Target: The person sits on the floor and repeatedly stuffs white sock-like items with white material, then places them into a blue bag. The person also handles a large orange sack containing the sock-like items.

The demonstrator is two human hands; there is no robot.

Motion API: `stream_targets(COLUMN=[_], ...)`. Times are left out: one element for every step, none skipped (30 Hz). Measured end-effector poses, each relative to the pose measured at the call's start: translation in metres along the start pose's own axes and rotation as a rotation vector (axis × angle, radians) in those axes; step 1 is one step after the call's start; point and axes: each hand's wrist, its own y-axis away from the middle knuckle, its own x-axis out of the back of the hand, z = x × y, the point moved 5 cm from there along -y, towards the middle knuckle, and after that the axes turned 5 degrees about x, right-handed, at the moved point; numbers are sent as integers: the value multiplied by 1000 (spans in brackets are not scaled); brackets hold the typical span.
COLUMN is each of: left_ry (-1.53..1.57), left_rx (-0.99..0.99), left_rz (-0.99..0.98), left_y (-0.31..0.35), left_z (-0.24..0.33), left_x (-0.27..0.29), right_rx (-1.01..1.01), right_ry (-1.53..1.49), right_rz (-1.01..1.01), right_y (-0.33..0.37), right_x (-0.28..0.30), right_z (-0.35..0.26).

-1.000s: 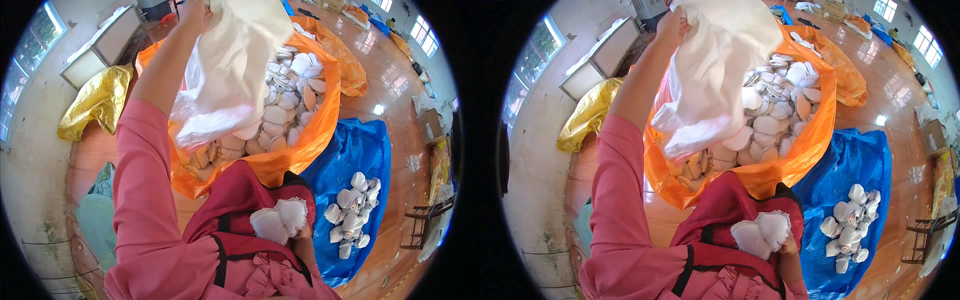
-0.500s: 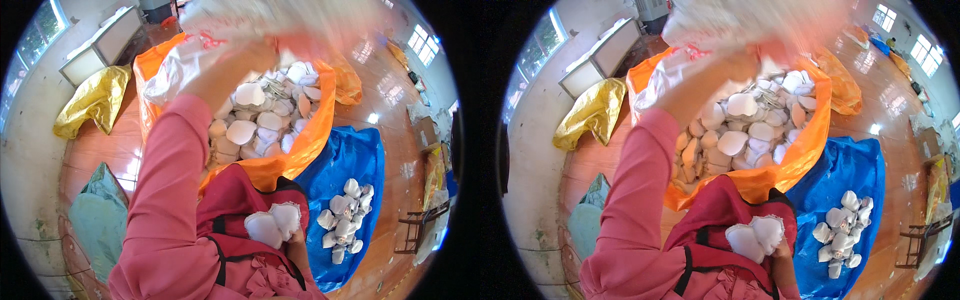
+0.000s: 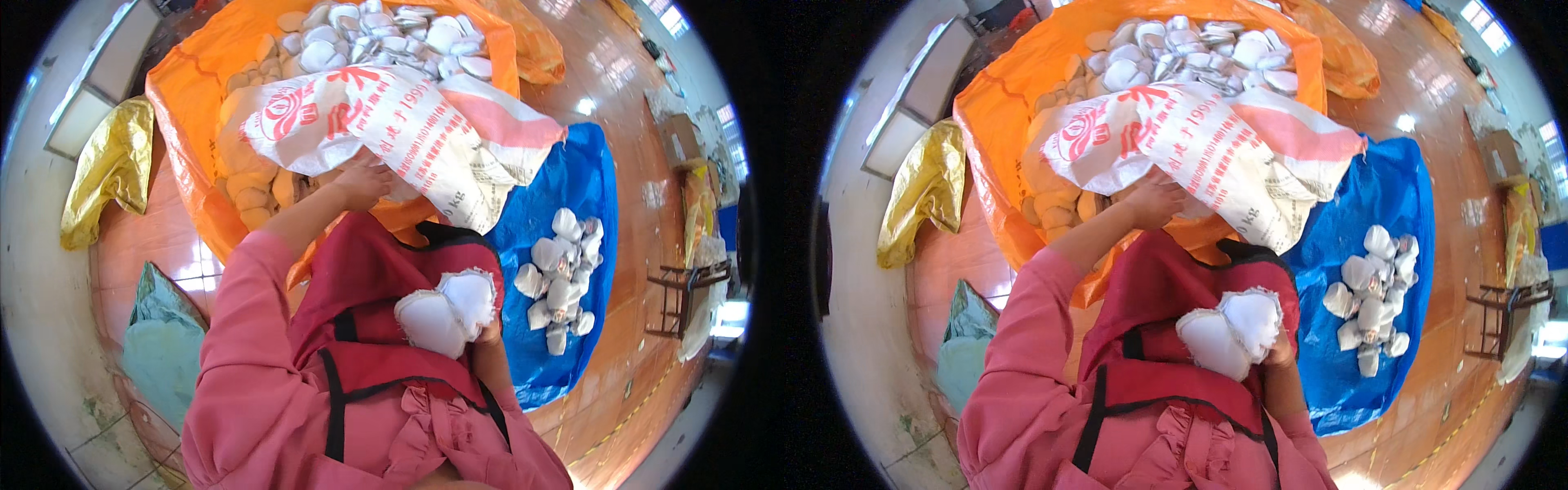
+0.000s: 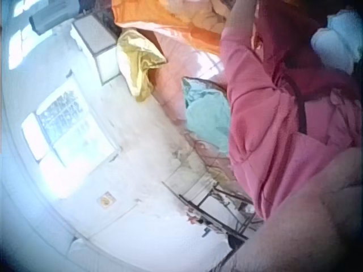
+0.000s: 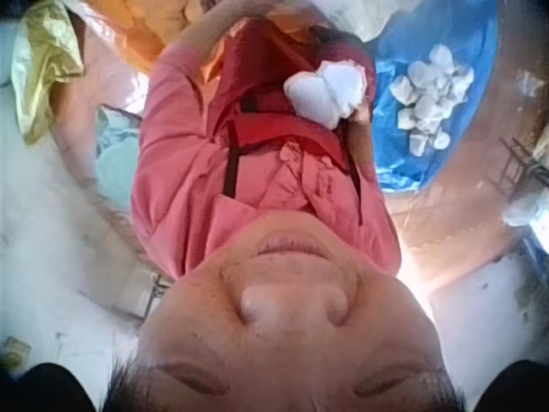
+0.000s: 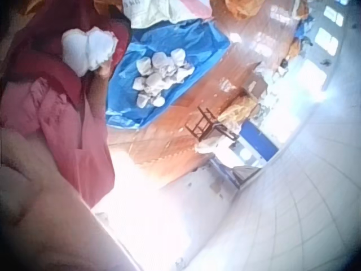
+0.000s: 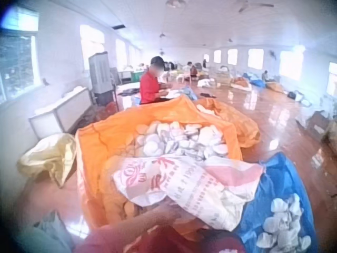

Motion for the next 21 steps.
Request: stream_targets(left_ry=[47,103,147,184,177,178,137,66,-72,-226,-314,-398,-315,-238,-157,-170,-183,-276,-349,-485,-617], left_rx=[7,21,196,378,516,650,752,849,855,870,870,867,890,911,929,878,831,762,725,684,634], left_rz=[84,167,131,91,144,199,348,602,596,590,559,526,362,200,38,81,123,199,286,395,509], left_y=[10,20,25,33,41,48,55,57,53,54,60,66,60,54,49,31,16,6,3,-8,-20], left_z=[5,8,-3,-16,-29,-41,-48,-42,-40,-42,-54,-65,-86,-107,-126,-132,-137,-155,-196,-196,-190], left_x=[24,35,18,-6,-12,-17,-12,21,28,37,30,22,20,26,34,80,135,174,201,245,295], right_rx=[14,20,27,54,0,-51,-106,-115,-92,-75,-61,-64,-60,-55,-47,-33,-21,-72,-85,-82,-73], right_ry=[-5,-5,-6,-20,-33,-47,-62,-80,-108,-139,-168,-155,-136,-121,-78,-34,10,20,8,-2,-10], right_rz=[4,9,14,5,28,50,69,29,38,28,9,1,-5,-18,-41,-51,-66,-37,-80,-99,-112], right_y=[-3,-4,-5,-9,-10,-10,-8,-8,-4,-6,-9,-7,-5,-6,-6,-6,-5,-6,-9,-9,-9], right_x=[3,7,10,-2,-1,2,5,6,7,-1,-7,-5,1,2,4,3,0,-3,-6,-6,-4], right_z=[0,2,2,-4,-2,1,4,5,4,1,-2,0,2,2,2,-1,-3,-3,-3,-4,-5])
